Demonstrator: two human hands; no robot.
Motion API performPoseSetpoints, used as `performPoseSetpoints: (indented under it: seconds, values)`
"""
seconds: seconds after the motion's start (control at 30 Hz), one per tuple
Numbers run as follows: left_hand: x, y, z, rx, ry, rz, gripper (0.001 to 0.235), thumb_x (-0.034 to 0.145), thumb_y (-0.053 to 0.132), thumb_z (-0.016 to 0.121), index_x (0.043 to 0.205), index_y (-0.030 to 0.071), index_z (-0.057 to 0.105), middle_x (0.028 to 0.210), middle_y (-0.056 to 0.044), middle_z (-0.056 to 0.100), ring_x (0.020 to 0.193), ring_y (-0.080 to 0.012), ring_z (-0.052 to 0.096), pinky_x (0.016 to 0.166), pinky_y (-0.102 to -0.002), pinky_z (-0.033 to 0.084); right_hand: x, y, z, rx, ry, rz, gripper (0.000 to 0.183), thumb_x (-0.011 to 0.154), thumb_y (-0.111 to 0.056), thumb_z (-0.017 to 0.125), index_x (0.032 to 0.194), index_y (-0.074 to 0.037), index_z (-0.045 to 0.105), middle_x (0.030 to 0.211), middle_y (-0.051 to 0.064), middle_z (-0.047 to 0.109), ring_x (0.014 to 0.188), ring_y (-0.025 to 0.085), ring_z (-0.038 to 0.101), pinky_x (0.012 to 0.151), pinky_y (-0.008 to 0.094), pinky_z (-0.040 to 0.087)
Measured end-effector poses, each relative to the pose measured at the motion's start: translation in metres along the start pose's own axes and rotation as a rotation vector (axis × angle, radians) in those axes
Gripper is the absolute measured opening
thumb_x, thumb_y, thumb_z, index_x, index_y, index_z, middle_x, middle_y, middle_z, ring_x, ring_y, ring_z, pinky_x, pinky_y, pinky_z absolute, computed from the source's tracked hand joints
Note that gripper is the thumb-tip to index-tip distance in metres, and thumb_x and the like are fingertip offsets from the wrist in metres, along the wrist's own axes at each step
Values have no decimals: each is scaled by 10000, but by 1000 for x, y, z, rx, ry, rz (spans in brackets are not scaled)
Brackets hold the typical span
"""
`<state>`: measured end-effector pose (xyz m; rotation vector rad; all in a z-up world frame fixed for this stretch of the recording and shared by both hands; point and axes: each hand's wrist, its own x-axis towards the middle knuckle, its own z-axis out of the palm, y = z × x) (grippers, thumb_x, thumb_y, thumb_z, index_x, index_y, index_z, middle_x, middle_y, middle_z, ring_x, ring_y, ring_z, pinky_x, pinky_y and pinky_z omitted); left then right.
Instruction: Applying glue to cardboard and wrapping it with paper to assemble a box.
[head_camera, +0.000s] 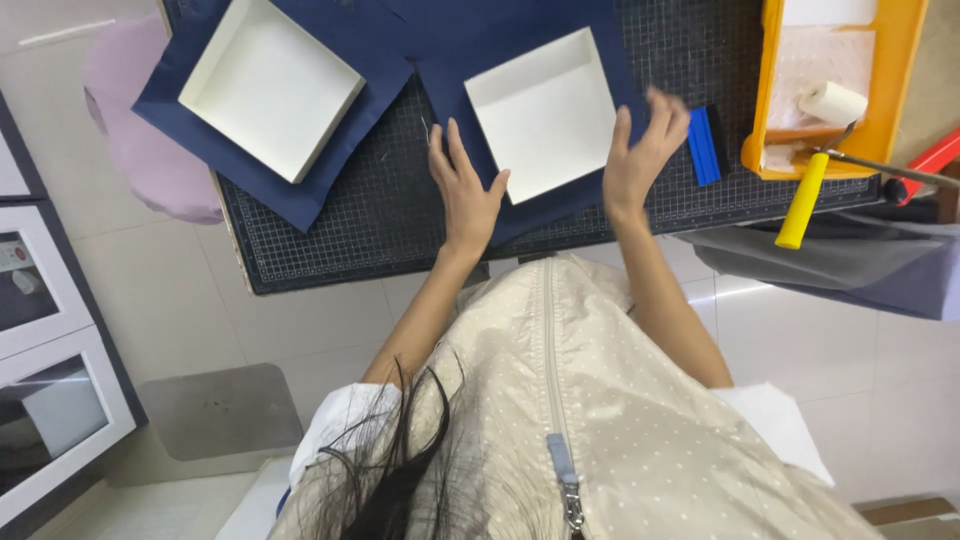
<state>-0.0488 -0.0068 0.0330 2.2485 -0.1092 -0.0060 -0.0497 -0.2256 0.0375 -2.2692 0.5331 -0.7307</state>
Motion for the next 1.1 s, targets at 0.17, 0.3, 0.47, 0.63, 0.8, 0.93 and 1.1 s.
performPoseSetpoints:
  seconds: [0.17,0.3,0.47,0.63,0.8,0.93,1.1]
  values:
    - [-5,-15,1,-100,-191,166,1114,863,426,836,1644,115,105,1659,-267,-76,1512,-511,12,1222,-620,186,-40,38,19,102,27,166,154,1074,-211,544,1177,-98,562,1040,42,480,934,193,568,810,328,465]
    - [-20,-42,27,17,-179,489,519,922,452,717,1361,191,624,1651,-234,96,1505,-506,60,1115,-729,230,-41,42,23,101,71,155,162,1065,-303,564,1043,-146,597,953,-8,509,860,169,585,740,300,464]
    - [-23,-69,49,183,-32,736,270,817,353,807,888,171,621,1428,-80,467,1372,-368,440,1087,-595,396,-41,37,22,76,36,46,174,1068,-285,570,1003,-131,618,907,-13,505,845,169,562,743,296,454]
    - [-14,-60,38,80,-105,745,334,814,268,814,833,98,527,1424,-133,468,1377,-400,439,1070,-585,429,-30,29,-9,85,-226,-69,475,993,-386,757,1234,-24,565,1154,93,496,1061,279,534,905,413,477]
    - [-18,-71,42,78,-152,741,297,868,310,755,860,118,529,1400,-92,475,1368,-347,452,1120,-567,369,-24,48,-27,148,-432,-56,708,751,-95,918,1317,18,508,1258,104,419,1134,286,554,1004,367,503]
    - [-17,-75,42,81,-169,742,304,879,328,731,850,125,507,1341,-68,481,1338,-320,465,1118,-560,388,-31,55,-18,91,-395,-45,514,779,-34,893,1154,27,547,1197,104,411,1117,321,556,984,418,524]
    - [-18,-73,44,129,-125,762,304,906,305,699,834,112,476,1200,-62,490,1248,-312,502,1075,-560,429,-31,51,-19,56,-370,-94,456,776,-29,903,1109,-2,592,1172,80,455,1127,301,518,959,370,535]
